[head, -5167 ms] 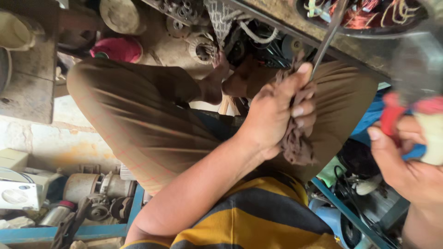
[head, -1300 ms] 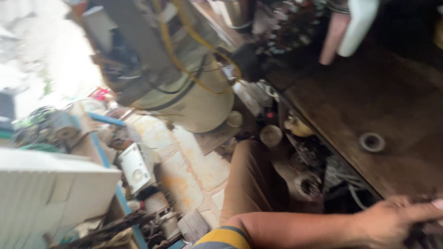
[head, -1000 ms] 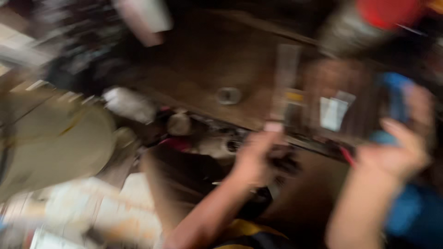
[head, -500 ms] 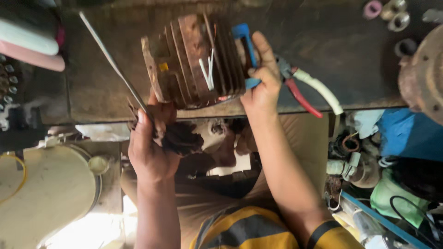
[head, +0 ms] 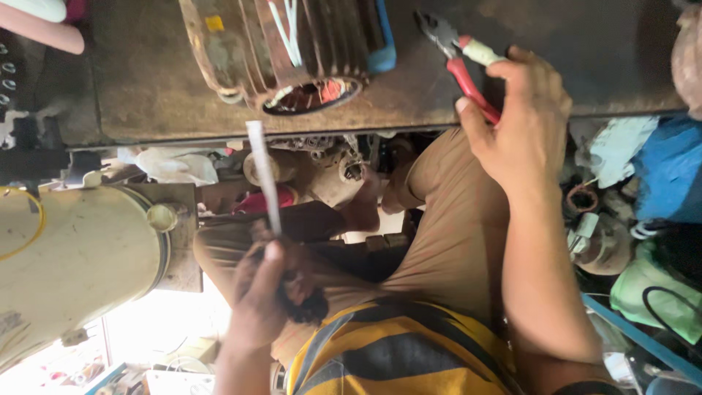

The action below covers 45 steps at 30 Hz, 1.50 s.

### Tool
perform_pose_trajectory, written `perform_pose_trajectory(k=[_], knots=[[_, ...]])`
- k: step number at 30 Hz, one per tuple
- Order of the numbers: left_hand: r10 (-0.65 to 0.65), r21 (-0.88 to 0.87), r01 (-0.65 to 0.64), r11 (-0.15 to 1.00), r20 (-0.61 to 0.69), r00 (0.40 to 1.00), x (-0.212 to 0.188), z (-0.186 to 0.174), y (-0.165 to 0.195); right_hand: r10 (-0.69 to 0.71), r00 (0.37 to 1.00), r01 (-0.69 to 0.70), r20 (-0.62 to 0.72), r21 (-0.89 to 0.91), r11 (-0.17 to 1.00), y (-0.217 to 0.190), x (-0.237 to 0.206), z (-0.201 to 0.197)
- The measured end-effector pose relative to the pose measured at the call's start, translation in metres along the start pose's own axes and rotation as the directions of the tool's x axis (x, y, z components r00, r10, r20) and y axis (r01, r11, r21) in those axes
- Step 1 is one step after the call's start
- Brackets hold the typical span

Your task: The person uses pliers to repeatedly strike and adjust a metal rod inserted into the winding area of an electric motor stator. They hold the rod with a cloth and occasionally reposition the stator on the workbench.

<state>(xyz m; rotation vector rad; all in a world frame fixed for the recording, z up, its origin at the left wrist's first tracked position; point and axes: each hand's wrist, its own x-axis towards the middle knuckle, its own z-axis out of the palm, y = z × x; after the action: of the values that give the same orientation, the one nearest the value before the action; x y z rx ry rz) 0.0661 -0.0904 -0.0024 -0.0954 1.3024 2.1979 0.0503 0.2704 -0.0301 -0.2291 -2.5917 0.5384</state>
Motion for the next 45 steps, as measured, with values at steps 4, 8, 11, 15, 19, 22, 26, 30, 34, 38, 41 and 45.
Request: perform_pose_trajectory(k=[4,8,11,15,19,22,26,30,34,38,41,45], knots=[[-0.171,0.001,0.173,0.985,-0.148,0.974,0.018,0.013,-0.035,-0.098,0.993,0.106,0.069,-0.125,0.986,0.018,-0.021,0.006],[-0.227,-0.174,0.198,0.965,-0.162,0.960,0.051,0.024,-0.042,-0.090,0.994,0.097,0.068,-0.099,0.990,0.025,-0.030,0.006],[-0.156,-0.138,0.137,0.981,-0.136,0.978,0.067,0.034,-0.039,0.020,0.999,-0.023,0.028,0.143,0.989,0.024,-0.039,-0.011],[-0.057,-0.033,0.051,0.998,-0.195,0.979,0.077,0.042,-0.034,0.317,0.939,-0.265,0.136,0.872,0.411,0.005,-0.059,-0.026],[-0.049,-0.091,0.033,0.995,-0.186,0.981,0.082,0.046,-0.032,0.304,0.910,-0.277,0.282,0.959,-0.063,-0.024,-0.087,-0.001],[-0.023,-0.065,0.011,0.998,-0.187,0.982,0.082,0.049,-0.030,0.161,0.959,-0.226,0.234,0.972,-0.070,-0.025,-0.099,0.023],[-0.021,-0.046,0.009,0.999,-0.271,0.962,0.078,0.051,-0.027,0.163,0.949,-0.288,0.271,0.953,0.094,-0.031,-0.103,0.039],[-0.031,-0.051,0.017,0.999,-0.298,0.954,0.077,0.049,-0.024,0.233,0.940,-0.303,0.251,0.925,0.228,-0.054,-0.093,0.050],[-0.020,-0.077,0.000,0.997,-0.272,0.962,0.076,0.048,-0.024,0.158,0.979,0.065,-0.132,0.926,0.371,-0.071,-0.070,0.086],[-0.045,-0.084,0.020,0.996,-0.306,0.951,0.080,0.043,-0.023,-0.048,0.968,-0.107,0.245,0.581,0.807,-0.069,-0.070,0.105],[-0.060,-0.108,0.030,0.994,-0.294,0.954,0.080,0.031,-0.017,0.028,0.987,-0.140,0.155,0.782,0.607,-0.063,-0.078,0.104],[-0.036,-0.130,0.004,0.992,-0.246,0.969,0.077,0.016,-0.015,0.142,0.962,-0.274,0.234,0.794,0.542,-0.065,-0.083,0.100]])
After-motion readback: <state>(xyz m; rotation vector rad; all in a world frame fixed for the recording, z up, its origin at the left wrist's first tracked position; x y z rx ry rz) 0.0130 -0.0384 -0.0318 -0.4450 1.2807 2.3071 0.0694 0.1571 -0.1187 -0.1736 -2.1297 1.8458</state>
